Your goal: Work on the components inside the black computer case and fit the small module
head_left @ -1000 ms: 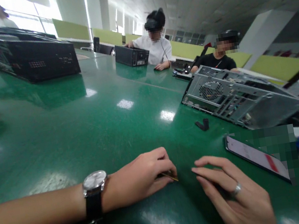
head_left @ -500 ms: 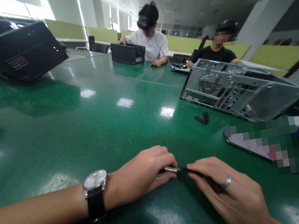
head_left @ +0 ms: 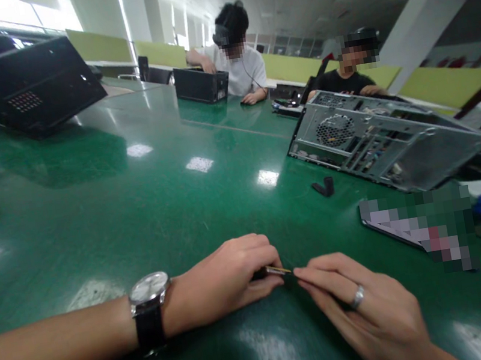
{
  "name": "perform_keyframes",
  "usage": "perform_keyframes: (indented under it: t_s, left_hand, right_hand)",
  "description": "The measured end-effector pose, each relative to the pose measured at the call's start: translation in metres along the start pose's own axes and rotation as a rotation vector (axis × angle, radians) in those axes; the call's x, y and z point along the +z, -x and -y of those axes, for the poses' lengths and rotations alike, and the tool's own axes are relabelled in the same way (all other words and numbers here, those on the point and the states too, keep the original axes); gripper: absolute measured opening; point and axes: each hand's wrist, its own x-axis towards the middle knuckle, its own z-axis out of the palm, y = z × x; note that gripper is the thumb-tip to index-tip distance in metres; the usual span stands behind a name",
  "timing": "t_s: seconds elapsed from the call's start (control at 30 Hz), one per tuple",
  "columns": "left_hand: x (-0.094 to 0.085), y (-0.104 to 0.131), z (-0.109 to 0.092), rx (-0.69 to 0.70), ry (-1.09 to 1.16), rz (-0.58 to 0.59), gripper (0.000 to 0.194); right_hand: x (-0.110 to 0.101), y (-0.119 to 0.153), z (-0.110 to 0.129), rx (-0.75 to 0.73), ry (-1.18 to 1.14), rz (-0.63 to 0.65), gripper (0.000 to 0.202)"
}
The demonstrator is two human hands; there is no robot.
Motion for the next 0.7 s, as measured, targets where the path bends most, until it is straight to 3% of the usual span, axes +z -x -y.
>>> perform_keyframes:
  t_s: [0.7]
  left_hand:
    - [0.001, -0.004, -0.002, 0.007, 0.004, 0.04, 0.01]
  right_hand:
    - [0.002, -0.011, 0.009, -0.014, -0.028, -0.048, 0.019]
